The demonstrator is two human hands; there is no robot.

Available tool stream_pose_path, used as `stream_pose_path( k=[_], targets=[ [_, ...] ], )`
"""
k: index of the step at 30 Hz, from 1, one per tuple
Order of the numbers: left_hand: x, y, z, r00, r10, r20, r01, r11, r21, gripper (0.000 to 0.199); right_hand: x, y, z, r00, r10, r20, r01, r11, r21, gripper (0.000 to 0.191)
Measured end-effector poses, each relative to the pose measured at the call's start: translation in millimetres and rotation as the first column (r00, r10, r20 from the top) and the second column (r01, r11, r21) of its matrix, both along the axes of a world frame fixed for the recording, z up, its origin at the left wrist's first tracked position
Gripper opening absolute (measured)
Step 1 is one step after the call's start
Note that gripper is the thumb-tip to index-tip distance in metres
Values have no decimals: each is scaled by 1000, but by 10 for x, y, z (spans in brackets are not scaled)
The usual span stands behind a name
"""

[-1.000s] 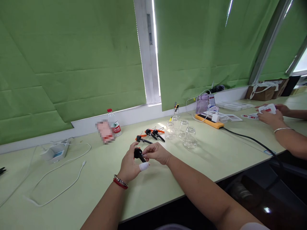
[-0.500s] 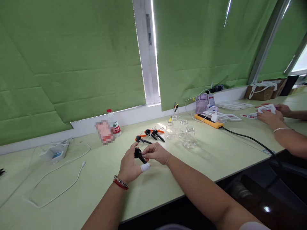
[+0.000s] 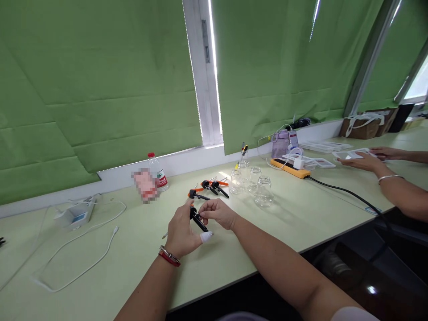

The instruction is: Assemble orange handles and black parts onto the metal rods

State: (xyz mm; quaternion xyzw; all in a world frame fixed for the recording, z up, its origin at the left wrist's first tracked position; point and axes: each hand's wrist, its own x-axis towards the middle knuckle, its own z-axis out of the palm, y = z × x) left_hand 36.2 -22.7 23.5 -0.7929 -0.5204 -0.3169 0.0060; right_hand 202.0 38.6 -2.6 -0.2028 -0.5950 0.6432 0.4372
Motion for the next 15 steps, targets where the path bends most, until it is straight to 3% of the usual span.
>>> stream_pose_path(
  k=[9, 15],
  targets=[
    [12, -12, 14, 999, -4, -42, 3, 1000, -15, 93, 1, -2, 7, 999, -21, 41, 22, 1000, -4, 23],
    [27, -18, 20, 998, 7, -62, -10, 999, -38, 91, -5, 14, -31, 998, 28, 60, -25, 999, -42, 25]
  ],
)
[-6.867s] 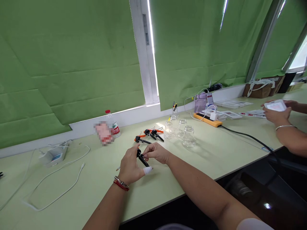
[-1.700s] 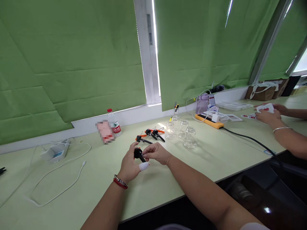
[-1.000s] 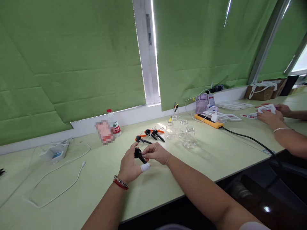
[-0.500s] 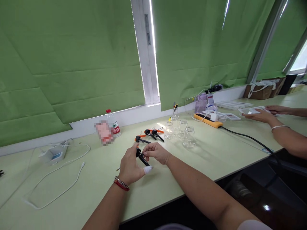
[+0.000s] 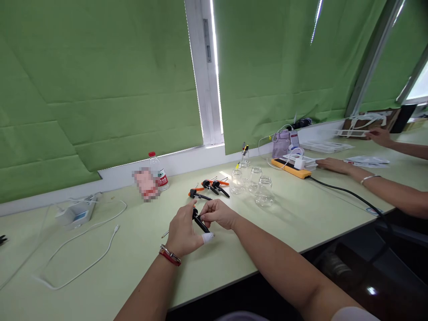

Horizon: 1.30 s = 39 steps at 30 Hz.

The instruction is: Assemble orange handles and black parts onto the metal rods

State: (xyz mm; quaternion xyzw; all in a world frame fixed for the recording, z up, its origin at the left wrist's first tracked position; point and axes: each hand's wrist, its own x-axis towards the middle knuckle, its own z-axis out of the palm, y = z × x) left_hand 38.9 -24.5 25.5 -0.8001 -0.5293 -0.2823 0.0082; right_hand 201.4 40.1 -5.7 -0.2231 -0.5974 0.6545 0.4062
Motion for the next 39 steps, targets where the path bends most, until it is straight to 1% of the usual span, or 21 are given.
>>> stream_pose_path(
  k=[5, 11, 15, 19, 25, 32, 39],
  targets=[
    [11, 6, -11, 999, 5, -35, -5, 1000, -12, 93, -41, 12, -38, 1000, 20, 6, -19, 998, -53, 23],
    [31, 16, -38, 998, 22, -56, -21, 1000, 13, 94, -85, -20, -21, 1000, -15, 12, 16, 996, -84, 20],
    [54, 4, -23, 996, 55, -65, -55, 998, 8, 93, -98, -34, 0, 999, -37, 4, 37, 995, -91, 19],
    [64, -7, -6, 995, 68, -71, -68, 998, 2, 92, -109, -25, -16, 999, -48, -10, 47, 994, -100, 17],
    [48, 6, -23, 997, 59, -55, -59, 998, -4, 92, -104, -4, -49, 999, -42, -20, 39, 992, -124, 18],
    [44, 7, -22, 997, 55, -58, -55, 998, 10, 92, -101, -1, -49, 998, -41, -43, 34, 987, -158, 19],
    [33, 16, -36, 996, 60, -70, -59, 998, 12, 93, -96, 4, -60, 996, -32, -79, 16, 981, -194, 16]
  ],
)
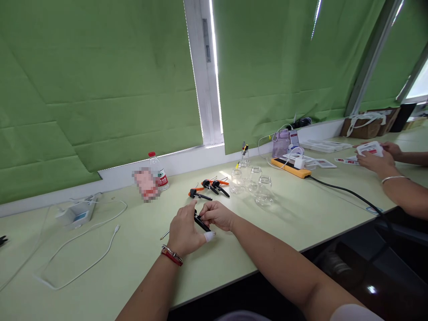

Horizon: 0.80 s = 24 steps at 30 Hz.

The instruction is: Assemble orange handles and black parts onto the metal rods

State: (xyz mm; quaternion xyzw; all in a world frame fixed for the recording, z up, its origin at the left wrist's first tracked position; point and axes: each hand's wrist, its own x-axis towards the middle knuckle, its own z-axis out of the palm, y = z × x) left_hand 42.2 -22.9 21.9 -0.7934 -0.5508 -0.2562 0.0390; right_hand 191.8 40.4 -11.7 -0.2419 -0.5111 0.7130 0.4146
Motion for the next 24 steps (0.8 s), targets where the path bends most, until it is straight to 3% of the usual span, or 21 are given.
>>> stream_pose_path(
  k=[14, 24],
  targets=[
    [-23, 35, -28, 1000, 2, 6, -2, 1000, -3, 93, 0, 20, -4, 999, 18, -32, -18, 1000, -8, 13],
    [-31, 16, 23, 991, 35, 130, -18, 991, -132, 87, 13, -4, 27, 998, 41, -42, -41, 999, 5, 13]
  ],
)
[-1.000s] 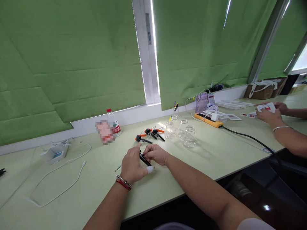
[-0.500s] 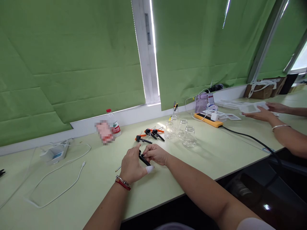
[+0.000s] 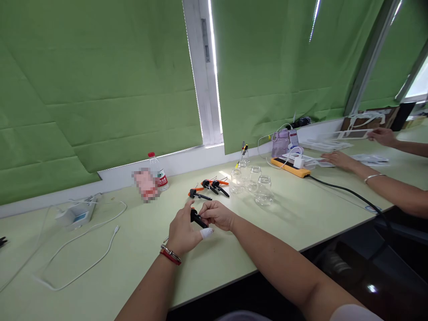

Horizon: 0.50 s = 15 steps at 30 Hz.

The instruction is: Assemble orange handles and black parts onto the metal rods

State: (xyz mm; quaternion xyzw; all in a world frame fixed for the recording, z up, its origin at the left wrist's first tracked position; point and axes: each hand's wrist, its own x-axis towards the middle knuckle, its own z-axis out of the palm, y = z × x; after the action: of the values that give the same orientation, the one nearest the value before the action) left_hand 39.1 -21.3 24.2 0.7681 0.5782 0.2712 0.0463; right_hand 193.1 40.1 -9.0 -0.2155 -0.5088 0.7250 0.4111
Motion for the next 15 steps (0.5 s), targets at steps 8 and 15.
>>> stream_pose_path(
  k=[8, 15],
  targets=[
    [-3, 14, -9, 999, -17, 48, 19, 999, -33, 82, 3, 2, -9, 1000, 0, 15, 0, 1000, 11, 17],
    [-7, 35, -34, 999, -18, 31, 20, 999, -38, 83, 2, -1, -6, 999, -17, 44, 17, 1000, 12, 17]
  ],
)
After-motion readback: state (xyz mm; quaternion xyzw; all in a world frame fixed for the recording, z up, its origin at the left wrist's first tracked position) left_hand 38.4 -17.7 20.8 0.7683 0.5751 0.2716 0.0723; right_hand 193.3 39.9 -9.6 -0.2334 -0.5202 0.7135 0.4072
